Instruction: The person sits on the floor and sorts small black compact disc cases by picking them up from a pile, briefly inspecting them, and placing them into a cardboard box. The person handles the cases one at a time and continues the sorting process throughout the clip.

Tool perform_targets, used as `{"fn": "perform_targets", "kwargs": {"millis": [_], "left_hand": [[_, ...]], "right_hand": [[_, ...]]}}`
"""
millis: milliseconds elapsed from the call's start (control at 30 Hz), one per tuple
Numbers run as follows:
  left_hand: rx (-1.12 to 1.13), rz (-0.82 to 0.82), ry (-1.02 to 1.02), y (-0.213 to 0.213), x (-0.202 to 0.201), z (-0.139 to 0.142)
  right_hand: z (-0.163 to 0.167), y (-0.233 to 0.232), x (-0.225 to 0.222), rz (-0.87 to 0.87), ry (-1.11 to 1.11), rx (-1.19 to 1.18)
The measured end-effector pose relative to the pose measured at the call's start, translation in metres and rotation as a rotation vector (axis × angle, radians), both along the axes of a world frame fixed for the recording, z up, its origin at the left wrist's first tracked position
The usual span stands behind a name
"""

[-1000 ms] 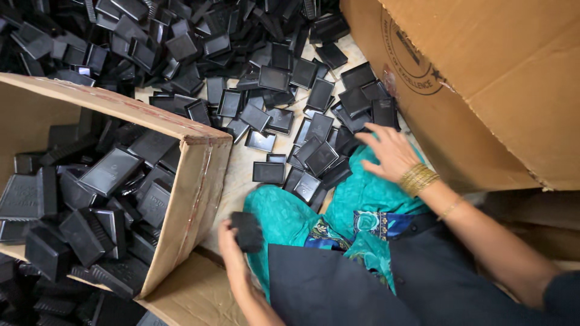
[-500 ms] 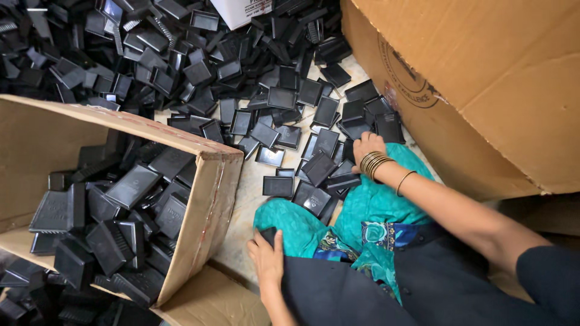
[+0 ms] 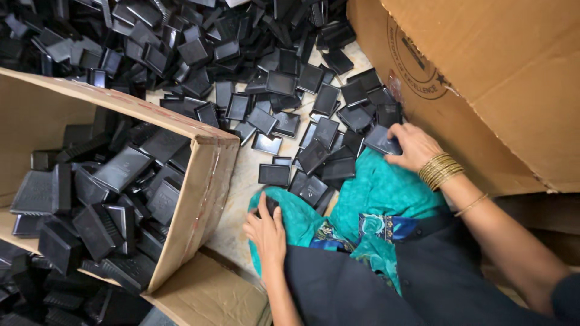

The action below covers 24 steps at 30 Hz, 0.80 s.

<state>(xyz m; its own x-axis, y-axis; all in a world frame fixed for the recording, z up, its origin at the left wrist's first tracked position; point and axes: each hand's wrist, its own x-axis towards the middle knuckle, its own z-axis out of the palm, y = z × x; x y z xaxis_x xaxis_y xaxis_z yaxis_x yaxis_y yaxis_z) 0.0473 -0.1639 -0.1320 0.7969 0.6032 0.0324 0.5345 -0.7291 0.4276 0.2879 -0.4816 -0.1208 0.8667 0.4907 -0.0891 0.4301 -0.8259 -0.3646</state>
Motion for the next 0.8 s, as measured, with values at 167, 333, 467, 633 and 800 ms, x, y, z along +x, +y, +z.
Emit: {"fn": "perform_targets", "kwargs": {"millis": [167, 333, 467, 633, 800], "left_hand": [[-1.262, -0.005, -0.839, -0.012, 0.019, 0.008], [-1.720, -0.025, -0.980, -0.057, 0.040, 0.021], [-1.564, -0.011, -0.924, -0.082, 0.046, 0.034], [-1.470, -0.029, -0.936, -0.087, 0.046, 0.039], [-1.430, -0.030, -0.928, -0.090, 0.046, 0.033]], "right_hand": [[0.038, 0.028, -0.030, 0.032, 0.179, 0.630], [0.064, 0.083, -0.089, 0.146, 0.490, 0.850], [0.076, 0.106, -0.116, 0.260, 0.450, 0.829], [0.084, 0.110, -0.122, 0.252, 0.457, 0.746], [0.077, 0.108, -0.125, 0.279, 0.378, 0.649]]}}
